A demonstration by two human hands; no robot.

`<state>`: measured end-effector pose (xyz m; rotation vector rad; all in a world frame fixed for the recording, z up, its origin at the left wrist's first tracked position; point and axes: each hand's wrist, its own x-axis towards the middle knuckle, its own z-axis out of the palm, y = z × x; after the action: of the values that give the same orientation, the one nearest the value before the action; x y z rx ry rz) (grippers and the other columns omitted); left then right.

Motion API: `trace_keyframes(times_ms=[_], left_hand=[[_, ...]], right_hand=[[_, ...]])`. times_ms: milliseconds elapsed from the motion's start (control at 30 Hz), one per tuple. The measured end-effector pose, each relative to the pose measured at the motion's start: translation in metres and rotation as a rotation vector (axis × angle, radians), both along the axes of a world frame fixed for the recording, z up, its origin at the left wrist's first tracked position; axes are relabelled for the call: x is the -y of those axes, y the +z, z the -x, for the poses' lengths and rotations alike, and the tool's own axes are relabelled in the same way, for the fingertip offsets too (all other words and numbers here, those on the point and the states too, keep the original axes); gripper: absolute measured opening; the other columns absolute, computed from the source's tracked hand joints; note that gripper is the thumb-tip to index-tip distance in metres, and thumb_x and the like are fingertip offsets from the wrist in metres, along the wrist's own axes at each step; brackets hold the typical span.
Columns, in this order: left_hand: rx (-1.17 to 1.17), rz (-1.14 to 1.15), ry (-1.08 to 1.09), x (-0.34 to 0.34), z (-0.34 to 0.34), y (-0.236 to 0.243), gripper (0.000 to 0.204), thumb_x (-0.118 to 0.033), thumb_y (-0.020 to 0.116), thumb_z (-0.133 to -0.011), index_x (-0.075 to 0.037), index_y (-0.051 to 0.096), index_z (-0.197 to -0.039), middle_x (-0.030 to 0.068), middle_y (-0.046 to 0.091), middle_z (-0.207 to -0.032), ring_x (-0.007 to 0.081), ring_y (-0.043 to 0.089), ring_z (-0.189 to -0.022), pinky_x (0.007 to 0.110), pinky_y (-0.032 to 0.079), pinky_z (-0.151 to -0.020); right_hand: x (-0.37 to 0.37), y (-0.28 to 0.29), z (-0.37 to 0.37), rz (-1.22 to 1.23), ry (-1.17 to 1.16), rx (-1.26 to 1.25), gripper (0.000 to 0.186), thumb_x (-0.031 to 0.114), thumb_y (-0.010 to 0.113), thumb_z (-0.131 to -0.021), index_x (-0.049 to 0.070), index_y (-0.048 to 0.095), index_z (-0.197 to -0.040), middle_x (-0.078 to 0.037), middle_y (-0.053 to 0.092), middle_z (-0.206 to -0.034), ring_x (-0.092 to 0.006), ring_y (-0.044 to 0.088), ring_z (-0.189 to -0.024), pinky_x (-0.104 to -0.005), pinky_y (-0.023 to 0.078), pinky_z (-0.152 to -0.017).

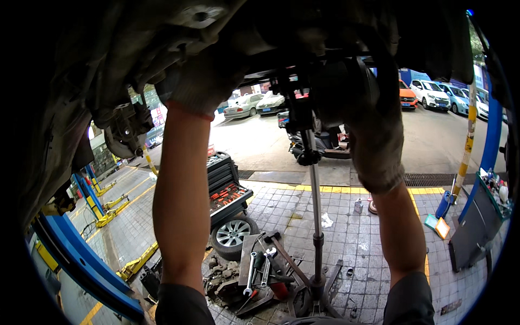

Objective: The person removes a cylindrical metal part from under a raised car, wipes it with a cloth, and reinstalls it. The person handles the part and a cloth while working under the vehicle in a garage.

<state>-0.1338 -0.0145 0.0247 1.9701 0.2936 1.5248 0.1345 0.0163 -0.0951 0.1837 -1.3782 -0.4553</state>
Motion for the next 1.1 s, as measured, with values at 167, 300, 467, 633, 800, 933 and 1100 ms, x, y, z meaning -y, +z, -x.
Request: trace_keyframes(times_ms=[167, 300, 467, 633, 800, 933, 1100], left_hand=[[0.003, 0.012, -0.03, 0.003, -0.01, 0.001, 0.04, -0.032, 0.053, -0.107, -0.007, 0.055, -0.138, 0.0092, 0.066, -0.131, 0.0207, 0.065, -0.115, 0.032, 0.057, -0.093], [-0.006, 0.019, -0.058, 0.011, -0.02, 0.001, 0.041, -0.033, 0.053, -0.108, -0.006, 0.056, -0.138, 0.0099, 0.066, -0.131, 0.0211, 0.064, -0.117, 0.033, 0.056, -0.096], [-0.036, 0.054, -0.115, 0.017, -0.035, -0.002, 0.041, -0.033, 0.053, -0.108, -0.005, 0.056, -0.138, 0.0108, 0.066, -0.132, 0.0216, 0.063, -0.119, 0.034, 0.056, -0.1], [-0.022, 0.062, -0.145, 0.017, -0.037, -0.002, 0.042, -0.033, 0.052, -0.108, -0.004, 0.057, -0.138, 0.0117, 0.066, -0.132, 0.0222, 0.062, -0.122, 0.034, 0.055, -0.104], [0.012, -0.031, -0.047, 0.017, -0.029, -0.014, 0.044, -0.032, 0.049, -0.11, -0.002, 0.052, -0.143, 0.0121, 0.064, -0.134, 0.0236, 0.06, -0.126, 0.034, 0.054, -0.106], [0.092, -0.067, -0.009, 0.026, -0.023, -0.031, 0.046, -0.029, 0.046, -0.111, 0.0, 0.047, -0.147, 0.013, 0.065, -0.133, 0.0247, 0.062, -0.123, 0.034, 0.054, -0.105], [-0.612, -0.912, 1.387, 0.056, -0.005, -0.054, 0.041, -0.028, 0.055, -0.107, -0.003, 0.056, -0.14, 0.0106, 0.069, -0.128, 0.0209, 0.072, -0.095, 0.032, 0.057, -0.084]], right_hand=[[0.032, 0.012, 0.0, 0.553, 0.727, 0.138, 0.049, 0.007, 0.071, -0.094, 0.005, 0.048, -0.137, -0.014, 0.064, -0.105, -0.0235, 0.069, -0.097, -0.0352, 0.061, -0.076], [0.035, 0.022, 0.006, 0.319, 0.918, 0.355, 0.048, 0.005, 0.074, -0.091, 0.0, 0.052, -0.134, -0.017, 0.067, -0.104, -0.0212, 0.069, -0.097, -0.035, 0.061, -0.074], [0.031, 0.029, 0.035, 0.368, 0.58, 0.165, 0.046, 0.012, 0.075, -0.091, 0.001, 0.057, -0.132, -0.017, 0.066, -0.112, -0.0238, 0.067, -0.103, -0.0362, 0.058, -0.082], [0.049, 0.044, 0.049, 0.236, 0.541, 0.175, 0.042, 0.017, 0.074, -0.089, 0.002, 0.062, -0.126, -0.017, 0.064, -0.116, -0.0281, 0.064, -0.107, -0.0392, 0.054, -0.091], [0.082, 0.043, 0.073, 0.467, 0.334, -0.094, 0.048, 0.017, 0.073, -0.087, 0.001, 0.059, -0.13, -0.018, 0.064, -0.116, -0.0322, 0.063, -0.107, -0.0434, 0.052, -0.094], [0.072, 0.056, 0.095, 0.383, 0.342, -0.236, 0.055, 0.018, 0.074, -0.086, 0.002, 0.056, -0.137, -0.02, 0.065, -0.119, -0.0335, 0.064, -0.109, -0.0439, 0.052, -0.096], [0.04, 0.064, 0.105, 0.238, 0.561, -0.084, 0.06, 0.022, 0.077, -0.087, 0.001, 0.055, -0.139, -0.022, 0.066, -0.125, -0.0346, 0.064, -0.114, -0.0428, 0.052, -0.098]])
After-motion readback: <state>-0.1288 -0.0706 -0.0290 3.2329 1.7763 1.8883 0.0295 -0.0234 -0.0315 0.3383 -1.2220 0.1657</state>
